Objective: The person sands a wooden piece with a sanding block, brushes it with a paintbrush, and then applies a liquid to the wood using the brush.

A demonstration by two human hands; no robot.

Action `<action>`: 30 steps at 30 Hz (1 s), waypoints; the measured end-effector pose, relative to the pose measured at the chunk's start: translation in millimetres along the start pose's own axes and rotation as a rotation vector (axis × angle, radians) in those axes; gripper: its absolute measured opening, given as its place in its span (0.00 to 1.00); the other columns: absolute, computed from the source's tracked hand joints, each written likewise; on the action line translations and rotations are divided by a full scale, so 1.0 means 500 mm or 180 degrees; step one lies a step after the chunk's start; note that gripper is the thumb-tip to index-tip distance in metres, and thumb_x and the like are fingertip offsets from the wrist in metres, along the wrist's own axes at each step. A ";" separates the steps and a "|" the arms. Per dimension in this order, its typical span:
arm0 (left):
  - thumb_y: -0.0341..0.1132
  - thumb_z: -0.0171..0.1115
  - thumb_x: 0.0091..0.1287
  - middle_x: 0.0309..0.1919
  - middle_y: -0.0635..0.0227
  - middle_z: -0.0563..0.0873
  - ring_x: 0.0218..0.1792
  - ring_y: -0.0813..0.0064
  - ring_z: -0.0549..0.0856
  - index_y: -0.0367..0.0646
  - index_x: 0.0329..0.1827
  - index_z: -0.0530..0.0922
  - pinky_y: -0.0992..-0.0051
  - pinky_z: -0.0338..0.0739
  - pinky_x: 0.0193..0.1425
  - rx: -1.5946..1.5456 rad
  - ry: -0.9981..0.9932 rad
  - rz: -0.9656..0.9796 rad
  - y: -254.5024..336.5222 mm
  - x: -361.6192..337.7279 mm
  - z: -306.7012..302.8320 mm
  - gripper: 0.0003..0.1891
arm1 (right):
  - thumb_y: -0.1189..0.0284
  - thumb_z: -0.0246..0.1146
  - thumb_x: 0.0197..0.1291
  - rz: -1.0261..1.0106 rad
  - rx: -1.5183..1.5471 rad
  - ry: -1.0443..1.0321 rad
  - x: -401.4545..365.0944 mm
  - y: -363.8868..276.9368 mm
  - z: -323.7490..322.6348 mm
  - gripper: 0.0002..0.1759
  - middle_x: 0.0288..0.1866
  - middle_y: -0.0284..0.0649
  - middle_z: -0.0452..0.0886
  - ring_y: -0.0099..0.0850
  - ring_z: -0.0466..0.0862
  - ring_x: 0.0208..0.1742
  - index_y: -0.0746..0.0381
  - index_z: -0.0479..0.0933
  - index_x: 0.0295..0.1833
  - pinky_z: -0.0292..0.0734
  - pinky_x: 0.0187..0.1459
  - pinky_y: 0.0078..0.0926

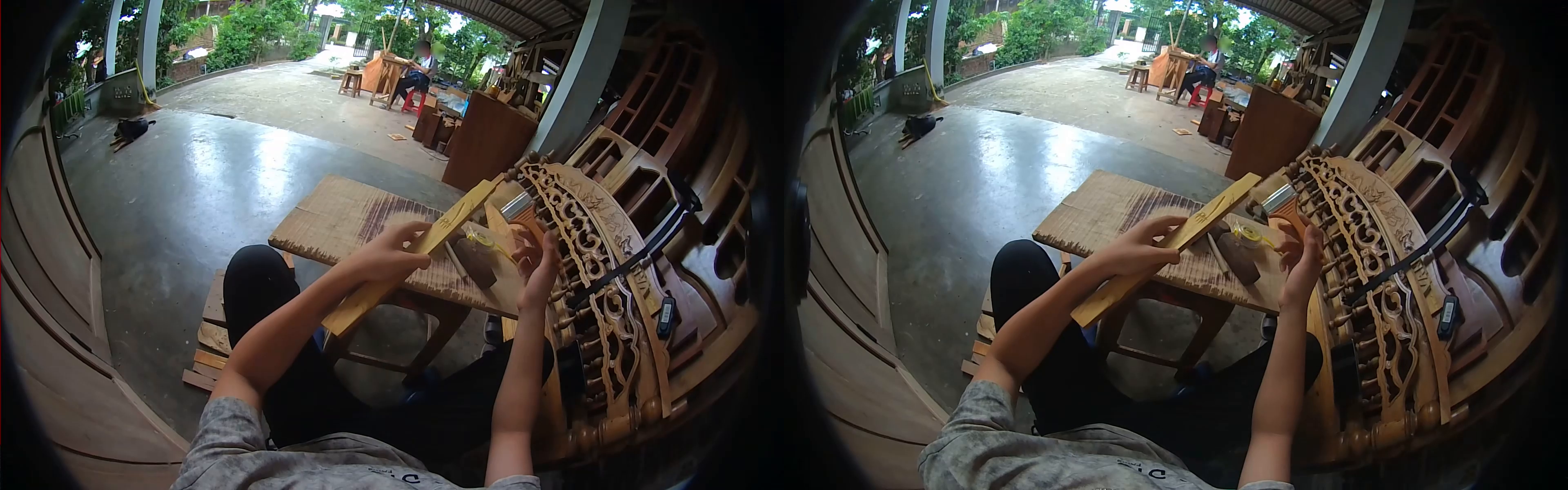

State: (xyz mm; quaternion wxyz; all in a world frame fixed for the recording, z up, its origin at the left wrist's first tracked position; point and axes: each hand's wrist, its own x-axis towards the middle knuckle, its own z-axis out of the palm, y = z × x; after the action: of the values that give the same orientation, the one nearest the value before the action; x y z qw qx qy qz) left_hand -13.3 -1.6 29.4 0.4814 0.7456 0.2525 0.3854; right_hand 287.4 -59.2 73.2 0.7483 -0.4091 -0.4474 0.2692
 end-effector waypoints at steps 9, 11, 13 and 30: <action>0.37 0.73 0.66 0.68 0.45 0.81 0.69 0.59 0.81 0.34 0.82 0.67 0.65 0.75 0.73 -0.0002 0.0032 0.0069 -0.007 0.001 0.001 0.41 | 0.53 0.56 0.81 -0.0298 -0.0240 0.0190 -0.002 -0.012 0.016 0.23 0.35 0.33 0.89 0.17 0.81 0.28 0.60 0.84 0.58 0.68 0.31 0.14; 0.39 0.71 0.66 0.63 0.43 0.84 0.61 0.60 0.87 0.34 0.81 0.68 0.66 0.80 0.66 0.0065 0.0088 0.0201 -0.015 0.002 0.003 0.40 | 0.53 0.56 0.82 0.0041 -0.0419 -0.0359 0.028 0.029 -0.043 0.23 0.39 0.32 0.90 0.16 0.80 0.28 0.58 0.83 0.63 0.67 0.30 0.13; 0.37 0.73 0.66 0.68 0.46 0.81 0.69 0.59 0.81 0.33 0.82 0.67 0.65 0.76 0.72 0.0007 0.0040 0.0062 -0.007 0.002 0.001 0.41 | 0.53 0.54 0.83 0.0148 -0.0567 -0.0623 0.025 0.029 -0.043 0.24 0.40 0.31 0.90 0.14 0.78 0.27 0.57 0.82 0.67 0.66 0.30 0.14; 0.41 0.72 0.67 0.65 0.46 0.81 0.63 0.61 0.85 0.31 0.78 0.69 0.66 0.80 0.68 0.0093 0.0258 0.0380 -0.039 0.013 -0.001 0.39 | 0.52 0.51 0.85 -0.0077 -0.0764 -0.0530 0.015 0.027 -0.018 0.26 0.43 0.33 0.92 0.14 0.79 0.29 0.58 0.81 0.69 0.71 0.34 0.15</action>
State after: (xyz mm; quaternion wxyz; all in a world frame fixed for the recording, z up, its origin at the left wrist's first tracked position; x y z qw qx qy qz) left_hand -9.8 11.4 14.1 0.4361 0.7501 0.2324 0.4396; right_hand 298.2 -49.6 62.6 0.6575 -0.4664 -0.5418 0.2377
